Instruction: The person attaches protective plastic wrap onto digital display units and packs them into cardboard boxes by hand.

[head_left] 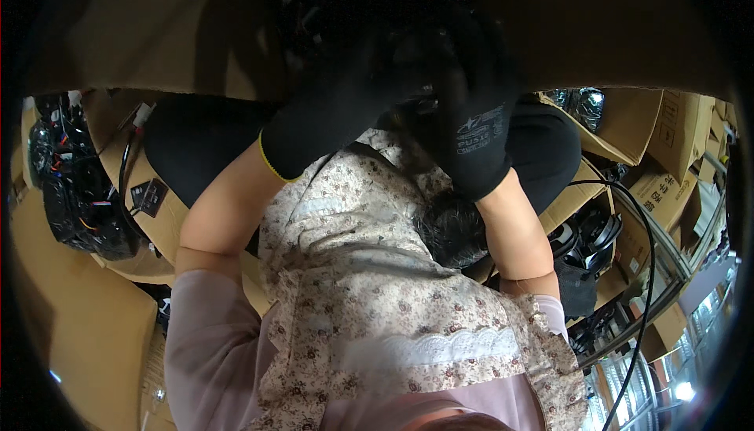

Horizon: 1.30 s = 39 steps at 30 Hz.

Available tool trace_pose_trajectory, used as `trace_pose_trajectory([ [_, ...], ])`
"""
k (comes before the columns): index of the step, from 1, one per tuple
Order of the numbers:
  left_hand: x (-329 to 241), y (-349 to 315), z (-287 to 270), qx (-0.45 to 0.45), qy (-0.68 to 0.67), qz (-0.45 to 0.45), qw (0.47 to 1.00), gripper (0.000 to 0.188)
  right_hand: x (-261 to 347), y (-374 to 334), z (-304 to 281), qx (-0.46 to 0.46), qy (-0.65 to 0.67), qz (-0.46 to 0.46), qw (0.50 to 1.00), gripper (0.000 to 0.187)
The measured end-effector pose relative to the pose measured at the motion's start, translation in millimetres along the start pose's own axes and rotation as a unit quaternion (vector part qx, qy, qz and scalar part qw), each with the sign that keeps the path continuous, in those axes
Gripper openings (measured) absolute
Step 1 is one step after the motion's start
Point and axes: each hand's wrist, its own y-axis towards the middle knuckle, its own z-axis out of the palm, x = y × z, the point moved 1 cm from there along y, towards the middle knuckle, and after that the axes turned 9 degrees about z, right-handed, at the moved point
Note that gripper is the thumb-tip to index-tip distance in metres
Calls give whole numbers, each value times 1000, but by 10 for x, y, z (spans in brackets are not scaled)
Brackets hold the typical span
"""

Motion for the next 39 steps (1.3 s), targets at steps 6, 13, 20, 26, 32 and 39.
trace_pose_trajectory([
  [6, -18, 87, -60, -149, -75, -156, 974, 40, 8, 6, -40, -64, 488, 200, 847, 65],
  [13, -103, 183, -131, -114, -59, -175, 976, 41, -344, -258, 57, -2, 414, 323, 851, 28],
  [20, -222, 295, -38, -115, -42, -103, 987, 41, -162, -104, -11, 7, 454, 254, 854, 31],
  [26, -12, 247, -13, -190, -163, -196, 948, 43, -256, -57, 122, 8, 340, 127, 932, 25],
  [32, 835, -246, 0, -83, 258, -173, 947, 48, -422, -297, 643, -39, 64, 44, 996, 37],
  [39, 16, 445, -131, -269, -207, -115, 933, 45, -435, -327, 559, 45, 399, 300, 865, 57],
])
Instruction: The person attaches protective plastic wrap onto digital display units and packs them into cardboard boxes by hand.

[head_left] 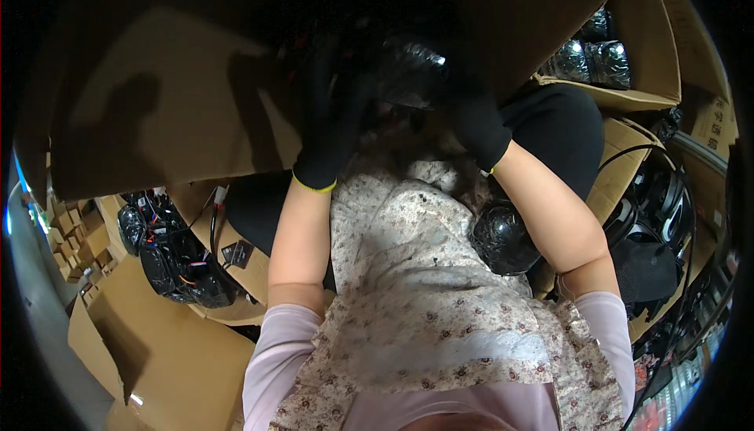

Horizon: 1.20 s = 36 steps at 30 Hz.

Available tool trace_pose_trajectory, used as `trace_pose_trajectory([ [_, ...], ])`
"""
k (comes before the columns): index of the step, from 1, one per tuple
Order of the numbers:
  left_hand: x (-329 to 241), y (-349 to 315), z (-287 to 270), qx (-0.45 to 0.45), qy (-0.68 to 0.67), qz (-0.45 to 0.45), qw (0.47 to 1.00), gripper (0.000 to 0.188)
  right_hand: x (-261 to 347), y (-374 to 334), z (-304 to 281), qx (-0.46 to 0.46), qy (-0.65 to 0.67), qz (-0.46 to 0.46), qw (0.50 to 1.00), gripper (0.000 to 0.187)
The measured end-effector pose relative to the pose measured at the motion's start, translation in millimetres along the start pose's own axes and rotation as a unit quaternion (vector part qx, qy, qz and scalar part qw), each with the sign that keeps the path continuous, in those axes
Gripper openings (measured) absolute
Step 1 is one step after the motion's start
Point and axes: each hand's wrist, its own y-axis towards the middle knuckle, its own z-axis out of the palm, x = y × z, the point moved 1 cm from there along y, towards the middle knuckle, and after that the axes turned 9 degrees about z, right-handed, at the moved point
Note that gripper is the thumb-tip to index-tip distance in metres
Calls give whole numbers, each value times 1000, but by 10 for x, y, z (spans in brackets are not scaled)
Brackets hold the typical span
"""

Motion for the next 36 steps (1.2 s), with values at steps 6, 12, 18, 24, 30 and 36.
trace_pose_trajectory([
  [6, 337, 54, -106, 163, 276, 130, 938, 27, -159, -8, 161, 15, -21, 11, 1000, 53],
  [12, 327, -92, -31, 93, 174, -37, 980, 24, -90, -8, 186, -78, -72, -30, 994, 30],
  [18, 361, -102, -146, -54, 19, -89, 994, 27, 125, 82, 99, -5, 87, 1, 996, 35],
  [24, 207, -9, -130, 107, 187, 82, 973, 34, 188, 4, 118, 74, 141, 80, 984, 50],
  [30, 291, -139, -68, 132, 200, 77, 968, 32, 11, 19, 90, -35, -172, -134, 975, 65],
  [36, 446, -125, -47, 148, 114, 74, 980, 35, 156, 48, 69, -85, -163, -180, 966, 59],
])
